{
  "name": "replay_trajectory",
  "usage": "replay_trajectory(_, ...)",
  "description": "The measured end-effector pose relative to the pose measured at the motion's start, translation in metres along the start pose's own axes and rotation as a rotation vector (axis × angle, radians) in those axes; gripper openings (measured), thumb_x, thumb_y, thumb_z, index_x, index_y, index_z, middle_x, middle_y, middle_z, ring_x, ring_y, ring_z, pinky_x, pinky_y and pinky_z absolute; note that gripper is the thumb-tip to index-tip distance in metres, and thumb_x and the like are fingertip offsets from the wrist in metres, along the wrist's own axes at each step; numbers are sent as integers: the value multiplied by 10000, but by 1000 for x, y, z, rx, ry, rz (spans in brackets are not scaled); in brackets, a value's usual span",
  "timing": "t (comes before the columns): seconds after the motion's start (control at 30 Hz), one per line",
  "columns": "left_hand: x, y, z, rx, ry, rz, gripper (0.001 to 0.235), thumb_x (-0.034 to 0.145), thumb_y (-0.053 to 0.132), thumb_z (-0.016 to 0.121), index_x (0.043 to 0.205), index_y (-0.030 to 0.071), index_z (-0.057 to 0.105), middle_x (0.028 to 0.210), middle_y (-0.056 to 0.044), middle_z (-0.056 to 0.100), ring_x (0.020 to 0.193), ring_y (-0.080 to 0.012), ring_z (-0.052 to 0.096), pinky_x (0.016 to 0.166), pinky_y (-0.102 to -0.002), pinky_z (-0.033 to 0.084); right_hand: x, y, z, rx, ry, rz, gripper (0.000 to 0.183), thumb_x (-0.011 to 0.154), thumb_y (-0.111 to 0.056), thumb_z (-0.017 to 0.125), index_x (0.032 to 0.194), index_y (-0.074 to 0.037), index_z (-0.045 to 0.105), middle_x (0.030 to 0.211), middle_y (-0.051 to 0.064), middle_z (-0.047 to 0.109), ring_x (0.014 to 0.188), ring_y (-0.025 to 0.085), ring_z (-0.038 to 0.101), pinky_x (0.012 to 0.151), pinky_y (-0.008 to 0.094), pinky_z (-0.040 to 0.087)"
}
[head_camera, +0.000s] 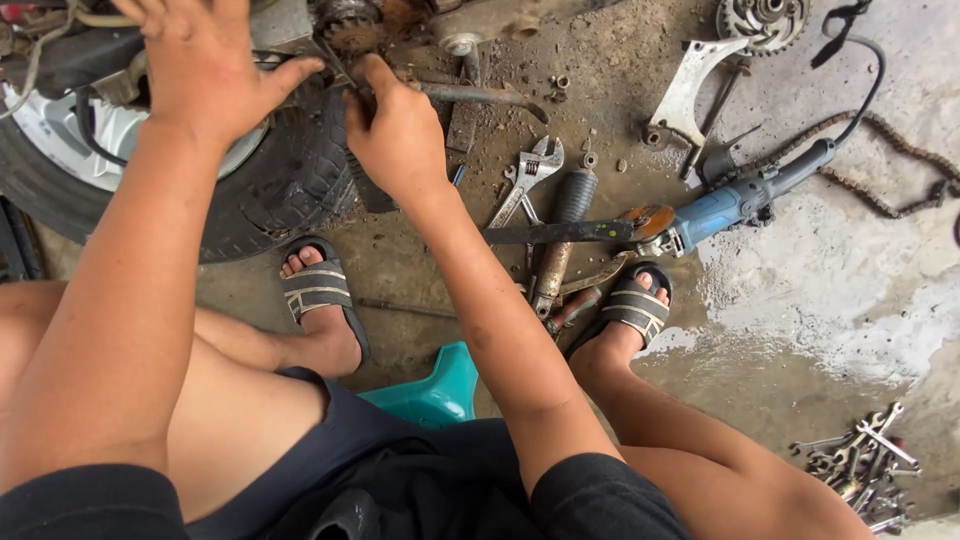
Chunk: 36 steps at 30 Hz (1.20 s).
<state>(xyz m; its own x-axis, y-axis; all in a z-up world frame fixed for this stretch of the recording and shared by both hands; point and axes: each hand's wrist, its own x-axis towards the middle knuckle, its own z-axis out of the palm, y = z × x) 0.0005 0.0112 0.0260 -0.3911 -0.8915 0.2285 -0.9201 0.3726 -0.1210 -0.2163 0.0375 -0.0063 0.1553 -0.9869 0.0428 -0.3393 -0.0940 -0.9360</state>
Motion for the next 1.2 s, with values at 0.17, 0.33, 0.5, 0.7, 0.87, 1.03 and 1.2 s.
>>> replay_trajectory(0.17, 7, 13, -24, -79, -275, -226, 1075, 1206, 480, 1032, 1744, 153, 160, 1580, -404, 28, 1421, -697, 41, 1108, -912, 117, 0, 15, -6, -205, 21, 2, 182, 943, -250, 593, 1114, -189, 600, 805, 94, 789, 669, 397, 713, 505, 493, 485)
replay_trajectory(0.33, 10, 15, -29, -74, -342, -285, 1095, 1254, 560, 994, 1714, 177, 77, 1547, -504, -6, 1421, -718, -23, 1127, -901, 29, 1, 19, 13, -18, 59, -78, 140, 963, -141, 586, 1099, -107, 580, 804, 90, 777, 609, 310, 737, 534, 422, 547)
replay_trajectory(0.5, 7, 16, -30, -52, -295, -259, 1157, 1206, 541, 1049, 1727, 167, 86, 1502, -517, -6, 1384, -695, -32, 1157, -919, 149, -1, 13, 15, 135, 98, -23, 89, 945, -153, 561, 1026, -117, 560, 741, 55, 728, 541, 250, 655, 561, 361, 501)
replay_trajectory(0.7, 3, 10, -29, -6, -402, -332, 1119, 1381, 689, 1016, 1846, 245, 100, 1522, -412, -154, 1402, -650, -153, 1247, -923, 58, -2, 23, 22, -28, 130, -142, 80, 994, -242, 562, 1063, -204, 578, 760, 25, 724, 521, 220, 642, 473, 383, 505)
replay_trajectory(0.87, -3, 4, -22, -15, -330, -286, 1139, 1322, 643, 1051, 1858, 177, 162, 1546, -392, -115, 1410, -590, -137, 1248, -915, 168, -1, 40, 41, -47, 166, -134, 183, 965, -214, 609, 1146, -196, 633, 734, 91, 677, 584, 271, 632, 467, 423, 451)
replay_trajectory(1.03, -19, -21, 3, 64, -342, -246, 1154, 1511, 809, 1054, 1995, 240, 174, 1567, -311, -270, 1447, -552, -254, 1286, -885, 58, -2, 34, 41, -107, 169, -81, 202, 947, -217, 606, 1143, -176, 631, 734, 94, 703, 567, 309, 651, 461, 458, 461)
replay_trajectory(1.2, -14, -19, -3, 103, -324, -212, 1133, 1569, 764, 1099, 1970, 232, 182, 1571, -321, -224, 1452, -564, -205, 1271, -887, 99, 2, 33, 26, -147, 141, -65, 250, 952, -235, 598, 1188, -167, 639, 692, 88, 691, 525, 295, 627, 443, 444, 447)
